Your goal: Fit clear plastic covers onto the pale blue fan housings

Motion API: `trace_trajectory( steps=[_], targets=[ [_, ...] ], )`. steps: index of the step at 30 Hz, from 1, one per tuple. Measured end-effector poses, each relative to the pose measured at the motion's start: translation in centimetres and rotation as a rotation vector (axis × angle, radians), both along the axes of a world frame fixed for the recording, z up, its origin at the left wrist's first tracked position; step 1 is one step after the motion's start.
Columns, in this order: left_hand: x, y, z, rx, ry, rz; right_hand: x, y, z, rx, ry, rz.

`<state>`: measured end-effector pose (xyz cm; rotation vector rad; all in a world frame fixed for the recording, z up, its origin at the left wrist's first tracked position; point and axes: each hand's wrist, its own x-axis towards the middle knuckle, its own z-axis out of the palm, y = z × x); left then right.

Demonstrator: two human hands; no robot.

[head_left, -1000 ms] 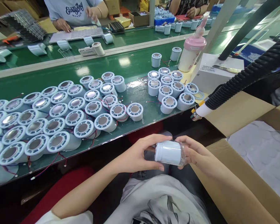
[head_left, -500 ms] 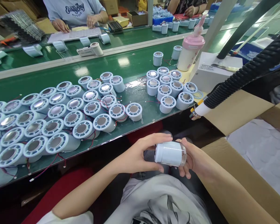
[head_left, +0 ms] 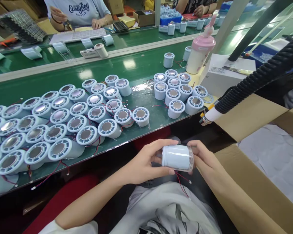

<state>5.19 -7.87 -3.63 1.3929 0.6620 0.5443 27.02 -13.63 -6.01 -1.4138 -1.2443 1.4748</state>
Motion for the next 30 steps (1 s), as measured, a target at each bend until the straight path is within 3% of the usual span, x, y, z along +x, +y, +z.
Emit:
trace_trajectory(
  steps=[4, 6, 8, 11, 13, 16, 20, 25, 30],
  targets=[
    [-0.1, -0.1, 0.1, -0.124, -0.012, -0.016, 0.8, -0.2, -0.5, 0.652, -0.245, 0.188],
    [-0.1, -0.1, 0.3, -0.140, 0.001, -0.024, 1.2, -0.2, -0.6, 0.800, -0.293, 0.275],
    [-0.2, -0.2, 0.5, -0.123, 0.035, -0.033, 1.3, -0.3, -0.6, 0.725, -0.259, 0.269],
    [-0.4, -0.2, 0.9, -0.067, 0.040, -0.044, 1.2, -0.6, -0.3, 0.385, 0.006, 0.224],
    [-0.6, -0.2, 0.9, -0.054, -0.001, -0.063, 1.0, -0.7, -0.1, 0.255, 0.171, 0.211],
    [-0.6, 0.3, 0.3, -0.065, -0.056, -0.071, 0.8, -0.7, -0.9, 0.330, 0.186, 0.167],
    [0.7, 2.5, -2.3, -0.076, -0.151, -0.081, 1.2, 0.0, -4.4, 0.533, 0.087, -0.005],
    [5.2, 7.2, -6.6, -0.051, -0.258, -0.235, 2.8, 1.6, -9.3, 0.649, 0.135, -0.326],
    [8.9, 10.6, -8.4, -0.032, -0.255, -0.331, 4.8, 3.6, -11.3, 0.690, 0.149, -0.399]
  ],
)
